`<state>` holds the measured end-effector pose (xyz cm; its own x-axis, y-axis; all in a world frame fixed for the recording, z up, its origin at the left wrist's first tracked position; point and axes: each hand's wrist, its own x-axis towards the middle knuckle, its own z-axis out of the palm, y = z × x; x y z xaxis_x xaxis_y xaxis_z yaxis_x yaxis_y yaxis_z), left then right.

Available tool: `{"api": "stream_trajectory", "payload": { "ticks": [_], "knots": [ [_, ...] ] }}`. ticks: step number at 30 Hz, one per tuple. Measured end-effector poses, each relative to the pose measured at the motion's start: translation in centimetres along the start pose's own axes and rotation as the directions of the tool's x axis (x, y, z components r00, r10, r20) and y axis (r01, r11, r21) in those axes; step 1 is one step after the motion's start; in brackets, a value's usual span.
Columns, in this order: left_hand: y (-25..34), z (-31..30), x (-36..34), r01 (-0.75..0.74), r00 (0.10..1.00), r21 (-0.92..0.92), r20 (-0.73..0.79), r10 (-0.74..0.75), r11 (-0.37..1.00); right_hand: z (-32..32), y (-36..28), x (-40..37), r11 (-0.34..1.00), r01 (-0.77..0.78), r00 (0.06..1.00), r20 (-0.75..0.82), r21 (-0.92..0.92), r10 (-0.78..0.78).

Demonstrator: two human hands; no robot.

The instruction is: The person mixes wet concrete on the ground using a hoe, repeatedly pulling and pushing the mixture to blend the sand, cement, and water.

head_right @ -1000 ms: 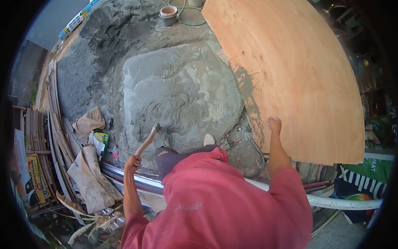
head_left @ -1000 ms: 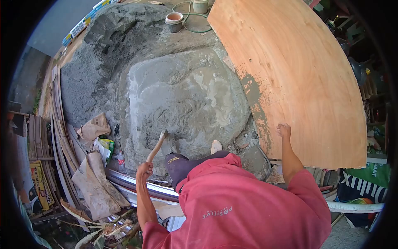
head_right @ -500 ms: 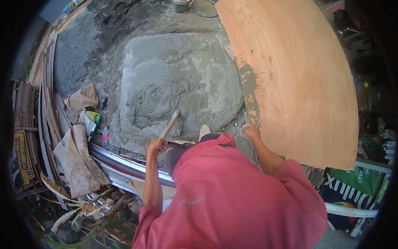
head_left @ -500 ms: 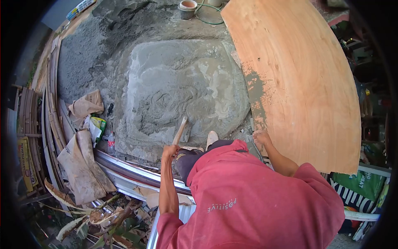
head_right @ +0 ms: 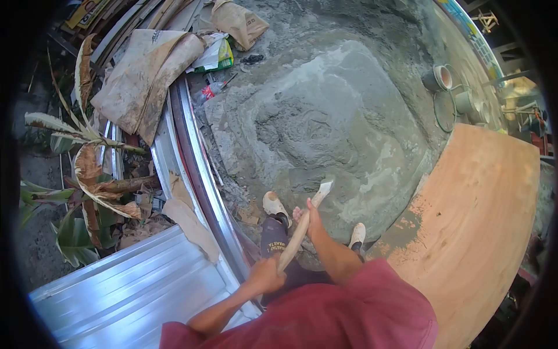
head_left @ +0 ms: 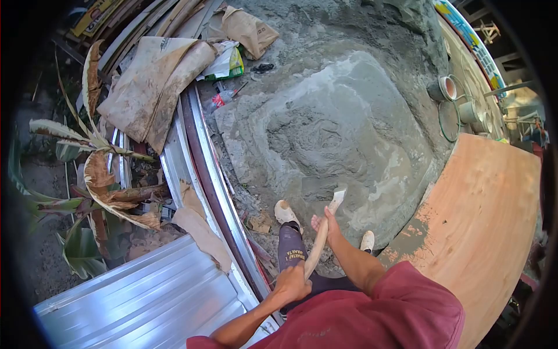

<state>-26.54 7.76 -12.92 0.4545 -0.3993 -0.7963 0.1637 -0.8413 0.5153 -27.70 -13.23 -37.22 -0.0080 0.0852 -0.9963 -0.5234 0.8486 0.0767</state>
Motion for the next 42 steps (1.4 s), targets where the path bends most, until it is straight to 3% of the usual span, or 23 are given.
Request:
{"api": "stream_trajectory", "payload": {
  "ticks": [2,5,7,8,10,11,12,14,15,18,19,21,23,25,26,27,29,33,37,39,41,42],
  "knots": [
    [-2.5,3.4,0.5,0.021,0.999,-0.059,-0.028,-0.023,0.998,-0.8,-1.1,9.0,0.983,0.169,0.97,0.188,-0.066,-0.154],
    [-2.6,11.2,2.3,0.081,0.98,-0.32,-0.149,-0.134,0.944,1.1,-3.0,7.3,0.956,0.202,0.978,0.097,-0.213,-0.185],
    [-2.0,16.9,4.6,-0.014,0.933,-0.472,-0.324,-0.158,0.882,2.4,-5.5,7.1,0.915,0.24,0.966,0.169,-0.325,-0.193],
    [-1.6,18.5,7.0,-0.011,0.93,-0.485,-0.326,-0.169,0.874,3.5,-7.0,7.5,0.866,0.287,0.948,0.25,-0.409,-0.196],
    [-1.3,20.6,12.9,-0.217,0.862,-0.64,-0.479,-0.163,0.737,7.3,-10.4,9.2,0.823,0.388,0.898,0.371,-0.415,-0.237],
    [-2.0,20.7,17.4,-0.062,0.973,-0.873,-0.161,-0.166,0.484,9.8,-12.5,10.0,0.794,0.422,0.875,0.426,-0.437,-0.23],
    [-2.4,19.4,22.0,0.163,0.986,-0.966,0.155,-0.056,0.199,12.5,-14.4,10.4,0.764,0.455,0.849,0.48,-0.457,-0.218],
    [-0.9,14.1,28.1,-0.055,0.989,-0.947,-0.095,-0.111,0.316,17.9,-17.9,13.0,0.726,0.509,0.811,0.54,-0.463,-0.224],
    [-1.2,14.9,33.2,-0.449,0.787,-0.695,-0.605,-0.12,0.561,20.3,-19.3,14.0,0.621,0.59,0.78,0.562,-0.517,-0.274],
    [-0.6,8.7,43.0,-0.305,0.771,-0.698,-0.581,-0.263,0.647,23.4,-21.8,17.5,0.268,0.706,0.703,0.602,-0.655,-0.379],
    [-0.3,7.7,45.3,-0.257,0.762,-0.693,-0.574,-0.3,0.674,23.5,-22.7,18.6,0.265,0.697,0.711,0.593,-0.666,-0.378],
    [1.1,7.2,47.0,-0.245,0.798,-0.745,-0.518,-0.307,0.621,23.6,-24.3,20.6,-0.036,0.648,0.678,0.598,-0.761,-0.428],
    [1.5,10.3,48.4,-0.213,0.84,-0.792,-0.448,-0.306,0.572,20.2,-25.1,22.4,-0.01,0.591,0.722,0.535,-0.806,-0.44],
    [1.7,16.9,49.7,-0.255,0.871,-0.823,-0.423,-0.249,0.508,15.2,-25.2,23.2,-0.199,0.494,0.743,0.53,-0.846,-0.408],
    [2.5,19.2,49.4,-0.152,0.914,-0.863,-0.308,-0.265,0.481,12.5,-25.0,23.1,-0.124,0.513,0.764,0.518,-0.849,-0.385],
    [3.2,21.2,49.0,-0.144,0.916,-0.87,-0.297,-0.269,0.471,10.0,-25.2,23.4,-0.126,0.502,0.772,0.509,-0.856,-0.382],
    [4.5,25.1,47.8,-0.085,0.921,-0.847,-0.267,-0.282,0.525,5.1,-25.8,24.6,0.107,0.449,0.859,0.395,-0.887,-0.327],
    [8.5,31.2,45.4,-0.072,0.934,-0.851,-0.241,-0.265,0.521,-3.0,-26.6,22.9,0.111,0.428,0.869,0.374,-0.897,-0.324],
    [12.4,35.7,41.5,-0.031,0.969,-0.9,-0.133,-0.207,0.435,-10.5,-26.3,18.7,0.196,0.434,0.86,0.34,-0.88,-0.38],
    [13.5,38.4,39.0,-0.006,0.982,-0.859,-0.103,-0.161,0.513,-14.4,-25.1,16.9,0.239,0.414,0.867,0.3,-0.879,-0.399],
    [14.0,39.1,35.1,0.09,0.989,-0.932,0.043,-0.138,0.352,-17.6,-23.3,14.4,0.345,0.387,0.883,0.237,-0.855,-0.404],
    [14.1,39.9,33.9,0.085,0.99,-0.933,0.038,-0.138,0.349,-18.9,-22.4,13.1,0.362,0.376,0.886,0.216,-0.853,-0.411]
  ]
}}
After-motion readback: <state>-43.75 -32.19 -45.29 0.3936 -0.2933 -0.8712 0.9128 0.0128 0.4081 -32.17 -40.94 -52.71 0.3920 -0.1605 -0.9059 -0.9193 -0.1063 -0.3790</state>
